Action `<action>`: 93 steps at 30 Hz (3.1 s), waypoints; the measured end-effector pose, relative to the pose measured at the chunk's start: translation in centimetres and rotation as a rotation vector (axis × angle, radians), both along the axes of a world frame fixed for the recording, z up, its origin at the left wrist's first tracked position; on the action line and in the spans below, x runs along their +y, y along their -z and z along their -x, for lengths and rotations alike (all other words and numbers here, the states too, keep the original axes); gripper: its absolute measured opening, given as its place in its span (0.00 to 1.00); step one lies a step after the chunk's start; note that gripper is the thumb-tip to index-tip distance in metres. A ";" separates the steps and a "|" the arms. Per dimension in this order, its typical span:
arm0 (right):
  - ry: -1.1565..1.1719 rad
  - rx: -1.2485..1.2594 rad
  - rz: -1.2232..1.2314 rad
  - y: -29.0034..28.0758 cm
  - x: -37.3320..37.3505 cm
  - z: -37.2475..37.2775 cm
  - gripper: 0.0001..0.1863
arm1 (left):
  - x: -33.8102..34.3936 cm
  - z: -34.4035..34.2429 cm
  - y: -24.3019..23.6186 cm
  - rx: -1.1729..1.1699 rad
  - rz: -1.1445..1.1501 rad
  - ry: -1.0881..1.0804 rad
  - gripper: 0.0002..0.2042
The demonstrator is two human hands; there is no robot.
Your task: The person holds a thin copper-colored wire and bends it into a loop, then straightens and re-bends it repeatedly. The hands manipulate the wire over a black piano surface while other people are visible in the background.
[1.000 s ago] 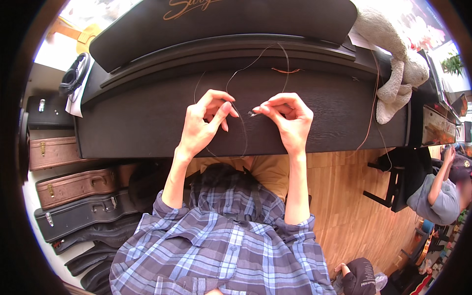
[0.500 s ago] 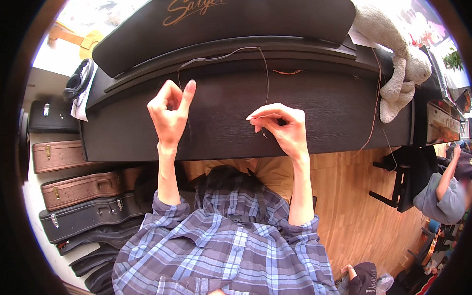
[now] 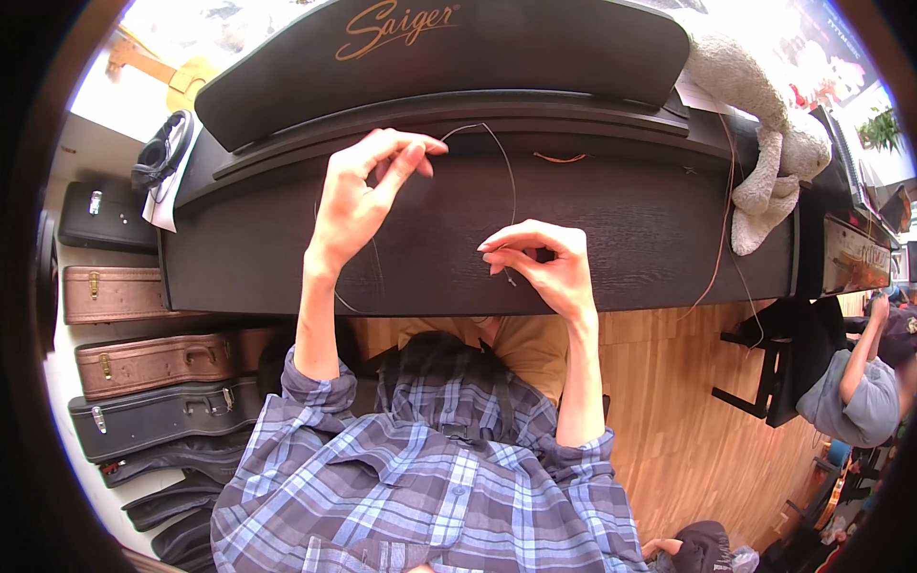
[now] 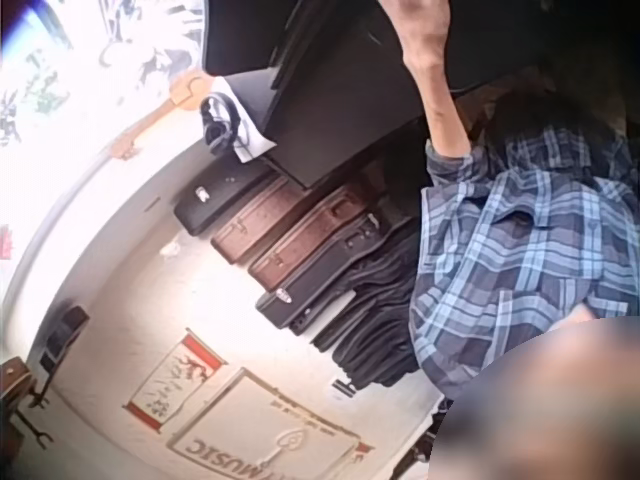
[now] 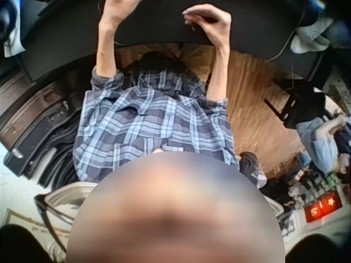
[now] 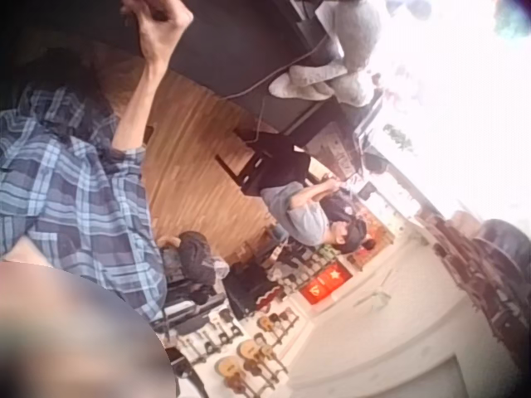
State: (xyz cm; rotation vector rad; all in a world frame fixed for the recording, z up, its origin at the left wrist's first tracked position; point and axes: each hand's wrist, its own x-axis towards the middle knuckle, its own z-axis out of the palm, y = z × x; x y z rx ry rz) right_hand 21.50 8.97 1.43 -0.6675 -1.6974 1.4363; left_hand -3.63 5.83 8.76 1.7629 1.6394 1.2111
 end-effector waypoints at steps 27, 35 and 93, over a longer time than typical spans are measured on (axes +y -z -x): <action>0.133 -0.020 0.015 0.6 0.1 -0.1 0.12 | -1.3 -4.1 7.2 -0.827 0.269 0.290 0.06; 0.231 -0.084 -0.022 0.3 -0.1 0.3 0.14 | -1.7 -3.8 7.7 -0.741 0.261 0.298 0.09; 0.216 -0.057 -0.081 1.1 0.4 0.3 0.10 | -2.2 -4.7 7.7 -0.530 0.030 0.186 0.18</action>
